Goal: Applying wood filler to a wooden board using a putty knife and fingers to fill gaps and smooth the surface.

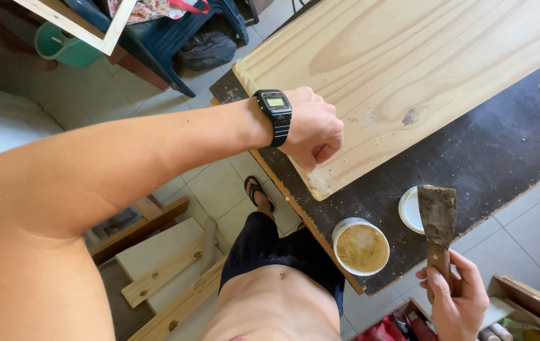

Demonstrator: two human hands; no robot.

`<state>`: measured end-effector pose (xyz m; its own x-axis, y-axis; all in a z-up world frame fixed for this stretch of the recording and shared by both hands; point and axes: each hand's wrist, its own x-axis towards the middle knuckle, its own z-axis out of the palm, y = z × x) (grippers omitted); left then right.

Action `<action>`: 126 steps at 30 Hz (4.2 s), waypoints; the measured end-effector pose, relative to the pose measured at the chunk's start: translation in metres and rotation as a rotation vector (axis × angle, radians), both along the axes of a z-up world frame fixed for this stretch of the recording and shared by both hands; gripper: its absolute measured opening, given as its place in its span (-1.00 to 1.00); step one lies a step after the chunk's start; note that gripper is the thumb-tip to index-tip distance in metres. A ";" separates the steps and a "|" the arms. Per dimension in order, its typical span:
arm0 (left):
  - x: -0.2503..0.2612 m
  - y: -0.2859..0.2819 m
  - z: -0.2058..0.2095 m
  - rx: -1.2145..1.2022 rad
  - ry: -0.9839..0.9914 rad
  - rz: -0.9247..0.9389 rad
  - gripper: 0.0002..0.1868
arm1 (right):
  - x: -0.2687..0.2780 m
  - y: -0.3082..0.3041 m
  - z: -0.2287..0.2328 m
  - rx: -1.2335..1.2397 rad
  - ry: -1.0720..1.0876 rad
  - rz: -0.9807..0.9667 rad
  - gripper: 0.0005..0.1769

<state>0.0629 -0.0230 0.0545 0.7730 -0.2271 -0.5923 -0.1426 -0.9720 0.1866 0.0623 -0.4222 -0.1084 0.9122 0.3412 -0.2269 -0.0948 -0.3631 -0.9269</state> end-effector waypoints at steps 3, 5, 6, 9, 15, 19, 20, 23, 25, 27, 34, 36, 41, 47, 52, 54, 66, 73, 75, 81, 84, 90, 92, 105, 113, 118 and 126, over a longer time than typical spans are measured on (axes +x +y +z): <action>-0.001 0.000 0.005 -0.027 0.000 0.027 -0.85 | 0.001 0.013 0.013 -0.004 0.002 0.029 -0.56; 0.004 -0.001 0.006 -0.006 0.028 0.010 -0.89 | 0.001 0.016 0.011 0.014 -0.015 0.051 -0.56; 0.006 -0.002 0.006 0.014 0.054 -0.011 -0.92 | 0.002 0.017 0.011 0.031 -0.034 0.069 -0.56; 0.007 -0.001 0.000 -0.005 0.043 -0.020 -0.88 | 0.002 0.025 0.018 0.056 -0.044 0.102 -0.57; 0.007 0.005 -0.014 -0.023 0.006 -0.051 -0.87 | 0.013 0.032 0.021 0.236 -0.115 0.466 -0.48; -0.009 0.012 -0.023 -0.090 -0.044 -0.016 -0.92 | 0.032 0.057 0.063 -0.051 -0.526 0.734 -0.48; -0.014 0.015 -0.024 -0.116 -0.075 0.029 -0.91 | 0.036 0.062 0.073 -0.190 -0.557 0.852 -0.46; -0.037 0.035 -0.039 -0.361 -0.221 0.143 -0.85 | 0.047 0.080 0.097 -0.432 -0.686 1.027 -0.43; -0.056 0.045 -0.050 -0.585 -0.325 0.205 -0.82 | 0.051 0.094 0.111 -0.536 -0.778 1.081 -0.42; -0.077 0.050 -0.056 -0.706 -0.763 0.245 -0.90 | 0.055 0.109 0.125 -0.720 -0.895 1.214 -0.36; -0.119 0.013 -0.082 -0.671 -1.215 0.451 -0.92 | 0.065 0.134 0.145 -0.892 -0.919 1.364 -0.33; -0.120 0.009 -0.088 -0.659 -1.189 0.507 -0.90 | 0.065 0.137 0.150 -0.901 -0.889 1.324 -0.36; -0.101 0.014 -0.083 -0.588 -1.074 0.397 -0.92 | 0.063 0.135 0.157 -0.847 -0.878 1.290 -0.37; -0.090 0.023 -0.075 -0.444 -1.002 0.225 -0.79 | 0.059 0.128 0.150 -0.774 -0.880 1.252 -0.38; -0.097 0.028 -0.071 -0.490 -1.017 0.153 -0.86 | 0.057 0.131 0.140 -0.819 -0.908 1.246 -0.36; -0.101 0.030 -0.067 -0.608 -1.032 0.205 -0.79 | 0.058 0.137 0.141 -0.834 -0.918 1.266 -0.35; -0.117 0.025 -0.093 -0.372 -1.176 0.073 -0.40 | 0.047 0.164 0.162 -0.956 -0.763 1.291 -0.33; -0.101 0.029 -0.096 -0.422 -1.145 0.132 -0.42 | 0.026 0.176 0.185 -1.284 -0.715 1.406 -0.16; -0.096 0.032 -0.094 -0.507 -1.096 0.132 -0.51 | 0.020 0.178 0.188 -1.238 -0.769 1.347 -0.19; -0.088 0.040 -0.093 -0.537 -0.994 0.063 -0.58 | 0.003 0.183 0.193 -1.320 -0.673 1.265 -0.21; -0.087 0.040 -0.091 -0.546 -0.985 0.063 -0.58 | -0.003 0.177 0.192 -1.271 -0.760 1.219 -0.24; -0.086 0.038 -0.090 -0.530 -0.922 0.056 -0.58 | -0.017 0.174 0.187 -1.282 -0.609 1.136 -0.24; -0.085 0.037 -0.089 -0.522 -0.921 0.043 -0.58 | -0.023 0.175 0.186 -1.295 -0.589 1.108 -0.23; -0.071 0.042 -0.090 -0.559 -0.837 -0.108 -0.51 | -0.070 0.175 0.173 -1.257 -0.502 0.864 -0.24; -0.054 0.047 -0.087 -0.508 -0.846 -0.312 -0.50 | -0.107 0.185 0.161 -1.229 -0.355 0.659 -0.25; -0.046 0.047 -0.089 -0.506 -0.853 -0.399 -0.49 | -0.128 0.191 0.149 -1.255 -0.378 0.532 -0.24; -0.049 0.060 -0.084 -0.622 -0.924 -0.372 -0.53 | -0.113 0.183 0.156 -1.118 -0.455 0.584 -0.26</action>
<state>0.0134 0.0375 -0.0293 0.6760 -0.5825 0.4513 -0.7286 -0.6198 0.2915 -0.0509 -0.2389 0.0476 0.7657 0.5359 -0.3558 0.5684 -0.8226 -0.0157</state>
